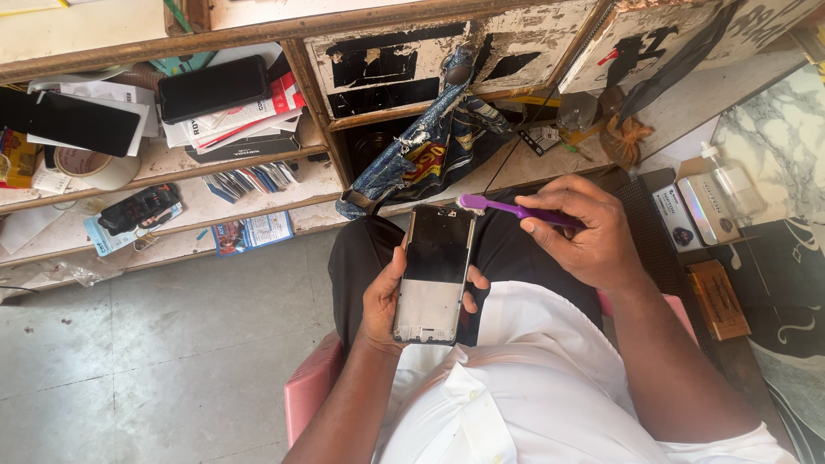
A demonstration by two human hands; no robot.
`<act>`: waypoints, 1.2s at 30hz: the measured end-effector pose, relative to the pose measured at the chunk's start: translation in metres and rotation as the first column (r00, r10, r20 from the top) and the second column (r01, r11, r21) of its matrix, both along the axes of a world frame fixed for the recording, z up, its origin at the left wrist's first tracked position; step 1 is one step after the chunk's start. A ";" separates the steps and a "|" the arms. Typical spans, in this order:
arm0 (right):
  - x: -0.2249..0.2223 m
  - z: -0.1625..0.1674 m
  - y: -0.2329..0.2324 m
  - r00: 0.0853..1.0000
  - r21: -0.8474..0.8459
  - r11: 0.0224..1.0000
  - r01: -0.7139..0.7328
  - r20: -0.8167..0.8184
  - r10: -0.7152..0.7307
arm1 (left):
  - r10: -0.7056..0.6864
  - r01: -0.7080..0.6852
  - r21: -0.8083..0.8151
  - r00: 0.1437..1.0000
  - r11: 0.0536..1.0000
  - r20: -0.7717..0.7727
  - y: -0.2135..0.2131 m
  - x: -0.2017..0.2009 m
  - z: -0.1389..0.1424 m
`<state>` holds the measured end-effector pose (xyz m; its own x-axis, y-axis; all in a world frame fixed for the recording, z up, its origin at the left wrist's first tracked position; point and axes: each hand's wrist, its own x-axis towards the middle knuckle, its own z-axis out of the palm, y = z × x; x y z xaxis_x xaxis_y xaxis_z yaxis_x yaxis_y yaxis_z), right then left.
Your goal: The person removes the back cover of a smartphone, uses a red utility knife to scrape adhesive from the frame, and cleans the edges with a purple toothbrush. The person then handles a green phone case and a small connector cable.
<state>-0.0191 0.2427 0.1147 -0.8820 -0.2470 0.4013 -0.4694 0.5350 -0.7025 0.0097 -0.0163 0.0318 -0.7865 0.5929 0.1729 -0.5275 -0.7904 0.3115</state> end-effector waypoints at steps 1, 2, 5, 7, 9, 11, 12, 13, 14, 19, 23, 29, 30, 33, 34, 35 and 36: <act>0.000 -0.001 0.000 1.000 -0.007 1.000 -0.006 0.007 0.006 | 0.001 -0.001 -0.003 1.000 1.000 0.005 0.000 0.000 0.000; 0.000 -0.002 0.000 1.000 -0.011 1.000 -0.001 0.014 0.002 | 0.002 -0.001 -0.007 1.000 1.000 0.010 0.000 0.001 0.000; 0.001 -0.004 0.001 1.000 -0.024 1.000 0.013 0.023 -0.013 | 0.032 -0.032 -0.023 0.999 0.999 -0.012 0.000 0.000 0.002; 0.001 -0.004 0.001 1.000 -0.033 0.999 0.016 0.011 -0.016 | 0.027 -0.027 -0.014 1.000 1.000 -0.004 0.001 0.000 0.003; 0.001 -0.003 0.000 1.000 -0.021 0.999 0.028 0.010 -0.028 | 0.028 -0.029 -0.015 1.000 0.999 -0.012 0.001 0.000 0.006; 0.002 0.000 -0.001 0.999 0.002 1.000 0.030 -0.015 -0.030 | 0.034 -0.035 -0.027 0.999 0.999 -0.033 0.001 -0.001 0.008; 0.002 0.001 -0.002 0.999 0.017 1.000 0.024 -0.039 -0.023 | 0.043 -0.045 -0.047 0.998 0.998 -0.042 0.001 -0.001 0.010; 0.004 0.002 -0.004 0.998 0.032 0.999 0.019 -0.063 -0.017 | 0.050 -0.054 -0.067 0.997 0.996 -0.050 0.000 -0.001 0.012; 0.005 0.004 -0.006 0.998 0.031 0.999 0.023 -0.060 -0.022 | 0.056 -0.061 -0.086 0.997 0.994 -0.058 0.001 0.000 0.013; 0.009 0.011 -0.014 0.975 0.184 0.983 -0.011 -0.216 0.051 | 0.102 -0.112 -0.089 0.989 0.990 -0.106 0.004 -0.002 0.021; 0.010 0.023 -0.010 0.976 0.202 0.978 0.055 -0.218 -0.010 | 0.144 -0.153 -0.118 0.986 0.981 -0.084 0.003 -0.001 0.024; 0.014 0.027 -0.008 0.969 0.223 0.972 0.073 -0.247 -0.016 | 0.084 -0.093 -0.147 0.994 0.985 -0.066 0.004 -0.001 0.022; 0.012 0.025 -0.009 0.964 0.257 0.964 0.070 -0.267 0.001 | 0.079 -0.088 -0.129 0.994 0.988 -0.072 0.004 -0.001 0.021; 0.006 0.023 -0.002 0.969 0.326 0.939 0.107 -0.245 -0.025 | 0.075 -0.083 -0.082 0.993 0.993 -0.091 0.001 0.000 0.020; 0.005 0.024 0.004 0.974 0.346 0.931 0.121 -0.223 -0.043 | 0.080 -0.087 -0.068 0.992 0.994 -0.097 -0.001 -0.001 0.020; 0.005 0.025 0.010 0.977 0.330 0.934 0.138 -0.199 -0.075 | 0.087 -0.093 -0.055 0.991 0.994 -0.102 -0.003 -0.001 0.019; 0.007 0.027 0.018 0.979 0.315 0.935 0.160 -0.174 -0.109 | 0.094 -0.099 -0.045 0.991 0.994 -0.092 -0.004 -0.001 0.018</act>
<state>-0.0121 0.2606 0.1418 -0.8515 -0.2697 0.4497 -0.4636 0.7880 -0.4052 0.0082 -0.0206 0.0495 -0.8231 0.5244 0.2178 -0.4175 -0.8189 0.3939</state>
